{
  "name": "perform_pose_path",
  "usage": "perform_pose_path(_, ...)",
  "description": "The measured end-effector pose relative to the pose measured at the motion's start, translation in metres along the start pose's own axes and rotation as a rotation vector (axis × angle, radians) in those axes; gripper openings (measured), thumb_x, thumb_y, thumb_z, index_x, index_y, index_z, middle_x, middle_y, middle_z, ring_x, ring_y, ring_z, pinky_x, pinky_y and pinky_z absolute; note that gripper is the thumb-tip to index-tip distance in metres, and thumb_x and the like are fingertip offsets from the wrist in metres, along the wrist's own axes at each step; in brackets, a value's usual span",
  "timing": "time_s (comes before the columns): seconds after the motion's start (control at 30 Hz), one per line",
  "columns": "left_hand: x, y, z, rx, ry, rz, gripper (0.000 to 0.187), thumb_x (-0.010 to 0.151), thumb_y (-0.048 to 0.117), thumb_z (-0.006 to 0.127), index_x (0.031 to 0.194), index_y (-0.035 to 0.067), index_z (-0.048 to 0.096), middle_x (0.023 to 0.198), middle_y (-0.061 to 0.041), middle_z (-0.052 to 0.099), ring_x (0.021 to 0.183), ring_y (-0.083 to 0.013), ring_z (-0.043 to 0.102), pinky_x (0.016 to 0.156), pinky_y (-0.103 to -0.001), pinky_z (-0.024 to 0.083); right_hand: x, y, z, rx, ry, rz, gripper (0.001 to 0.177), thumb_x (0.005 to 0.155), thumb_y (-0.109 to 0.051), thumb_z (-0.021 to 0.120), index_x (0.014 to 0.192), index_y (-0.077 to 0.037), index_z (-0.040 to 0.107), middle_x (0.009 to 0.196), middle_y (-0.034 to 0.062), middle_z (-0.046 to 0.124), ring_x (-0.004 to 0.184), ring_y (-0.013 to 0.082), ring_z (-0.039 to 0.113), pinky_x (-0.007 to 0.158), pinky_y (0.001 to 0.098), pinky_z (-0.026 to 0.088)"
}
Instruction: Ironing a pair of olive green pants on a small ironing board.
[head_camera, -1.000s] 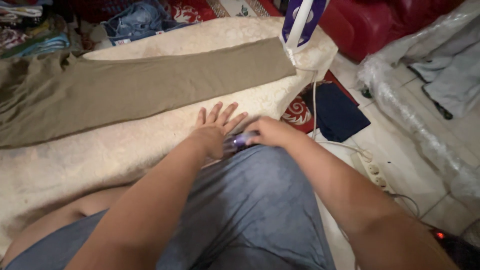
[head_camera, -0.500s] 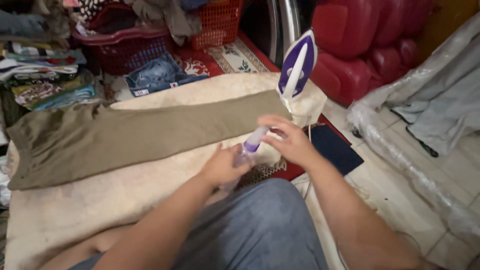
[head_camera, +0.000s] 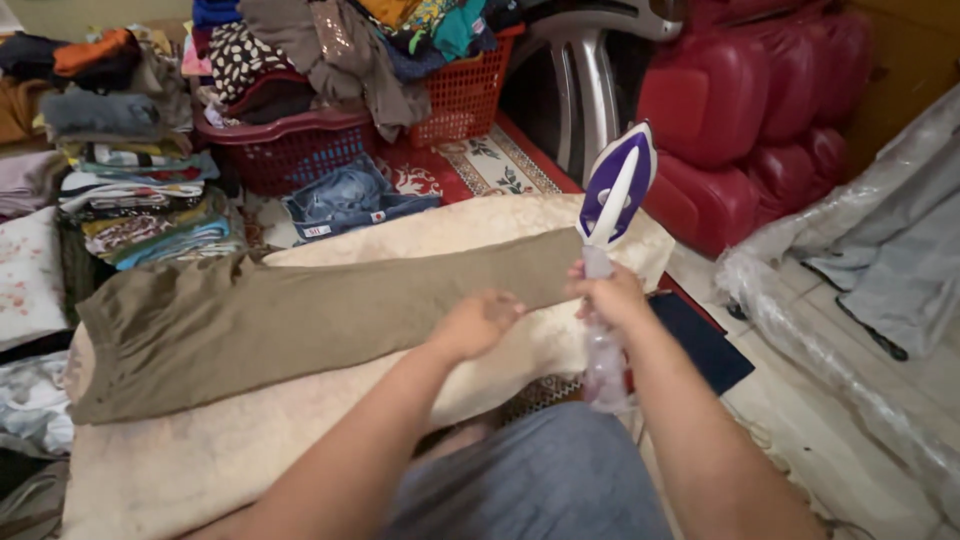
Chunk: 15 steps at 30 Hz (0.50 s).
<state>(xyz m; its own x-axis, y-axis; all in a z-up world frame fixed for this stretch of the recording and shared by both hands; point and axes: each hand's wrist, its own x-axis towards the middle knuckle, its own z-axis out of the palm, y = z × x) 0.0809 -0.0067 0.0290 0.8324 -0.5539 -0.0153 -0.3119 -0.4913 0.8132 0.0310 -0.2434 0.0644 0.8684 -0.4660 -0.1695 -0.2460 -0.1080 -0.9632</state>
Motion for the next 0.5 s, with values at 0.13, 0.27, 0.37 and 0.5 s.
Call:
perform_pose_path(0.13, 0.029, -0.030, -0.001, 0.000, 0.110, 0.049, 0.051, 0.086, 0.044, 0.073, 0.126, 0.014, 0.070, 0.121, -0.022, 0.071, 0.115, -0.0363, 0.067, 0.100, -0.043, 0.051, -0.009, -0.001, -0.015, 0.022, 0.065, 0.081, 0.030, 0.078, -0.017, 0.073, 0.106, -0.005, 0.073, 0.072, 0.0097, 0.062, 0.051, 0.0221, 0.060, 0.046, 0.0362, 0.048)
perform_pose_path(0.27, 0.043, -0.035, -0.003, 0.012, 0.138, -0.026, 0.051, 0.085, 0.041, 0.073, 0.127, 0.013, 0.069, 0.117, -0.023, 0.072, 0.110, -0.0362, 0.070, 0.099, -0.042, 0.053, -0.003, 0.006, -0.023, 0.058, 0.025, 0.162, 0.022, 0.078, -0.017, 0.070, 0.083, 0.005, 0.070, 0.064, 0.0142, 0.062, 0.045, 0.0260, 0.060, 0.041, 0.0418, 0.047)
perform_pose_path(0.37, 0.038, -0.053, -0.010, 0.039, 0.166, -0.117, 0.049, 0.085, 0.040, 0.074, 0.126, 0.013, 0.070, 0.114, -0.023, 0.072, 0.107, -0.0366, 0.071, 0.097, -0.042, 0.054, -0.005, 0.003, -0.022, 0.068, -0.012, 0.167, 0.022, 0.080, -0.019, 0.070, 0.080, 0.003, 0.069, 0.066, 0.0116, 0.066, 0.045, 0.0235, 0.061, 0.042, 0.0406, 0.049)
perform_pose_path(0.5, 0.018, -0.080, -0.039, 0.045, 0.195, -0.223, 0.046, 0.087, 0.041, 0.069, 0.123, 0.013, 0.070, 0.108, -0.022, 0.075, 0.099, -0.0366, 0.076, 0.092, -0.042, 0.058, -0.025, -0.027, -0.005, 0.045, -0.104, 0.132, 0.013, 0.077, -0.019, 0.068, 0.085, -0.010, 0.074, 0.075, 0.0039, 0.077, 0.044, 0.0200, 0.058, 0.041, 0.0367, 0.044)
